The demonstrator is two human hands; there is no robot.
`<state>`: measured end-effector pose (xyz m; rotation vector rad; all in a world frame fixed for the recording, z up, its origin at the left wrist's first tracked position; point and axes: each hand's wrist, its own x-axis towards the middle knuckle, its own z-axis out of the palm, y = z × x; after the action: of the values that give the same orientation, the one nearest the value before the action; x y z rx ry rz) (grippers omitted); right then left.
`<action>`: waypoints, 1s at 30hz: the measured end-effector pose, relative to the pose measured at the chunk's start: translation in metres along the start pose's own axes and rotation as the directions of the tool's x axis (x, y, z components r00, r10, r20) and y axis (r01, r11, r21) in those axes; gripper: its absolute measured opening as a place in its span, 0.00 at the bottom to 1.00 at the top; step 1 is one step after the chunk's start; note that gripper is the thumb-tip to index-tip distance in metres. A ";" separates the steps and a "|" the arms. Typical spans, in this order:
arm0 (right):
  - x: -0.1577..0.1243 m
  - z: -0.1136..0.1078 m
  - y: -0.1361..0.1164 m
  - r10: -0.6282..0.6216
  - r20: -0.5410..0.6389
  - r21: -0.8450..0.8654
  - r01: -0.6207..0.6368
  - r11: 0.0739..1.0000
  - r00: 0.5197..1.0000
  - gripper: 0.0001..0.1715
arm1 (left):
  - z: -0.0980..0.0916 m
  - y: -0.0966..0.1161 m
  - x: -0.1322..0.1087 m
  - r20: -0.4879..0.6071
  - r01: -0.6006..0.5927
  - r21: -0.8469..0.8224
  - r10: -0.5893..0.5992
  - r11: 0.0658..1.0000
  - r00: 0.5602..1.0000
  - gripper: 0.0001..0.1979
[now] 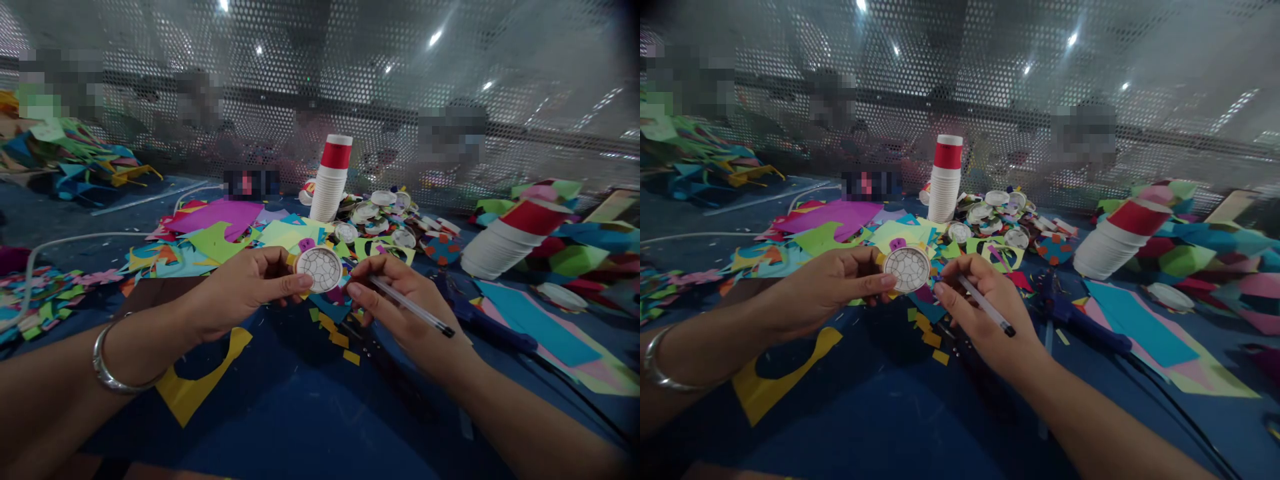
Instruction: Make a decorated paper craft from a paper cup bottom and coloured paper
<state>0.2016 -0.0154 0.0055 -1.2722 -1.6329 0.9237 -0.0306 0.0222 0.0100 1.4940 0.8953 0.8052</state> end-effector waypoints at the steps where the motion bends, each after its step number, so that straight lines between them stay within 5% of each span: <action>1: 0.000 0.001 0.000 0.013 0.012 0.015 -0.013 1.000 1.000 0.14 | 0.000 -0.001 0.000 -0.005 -0.001 -0.002 0.001 1.000 1.000 0.14; 18: -0.003 0.006 0.002 0.020 -0.027 0.066 -0.018 0.998 0.999 0.16 | -0.001 -0.002 0.000 0.002 -0.051 0.062 0.051 0.997 0.999 0.13; 30: -0.003 0.000 0.000 -0.083 -0.145 -0.128 0.065 0.990 0.986 0.17 | -0.002 -0.005 0.002 0.086 -0.035 0.130 0.024 0.991 0.996 0.15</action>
<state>0.2018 -0.0179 0.0045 -1.3214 -1.6267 0.6741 -0.0319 0.0255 0.0048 1.6474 0.8793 0.7106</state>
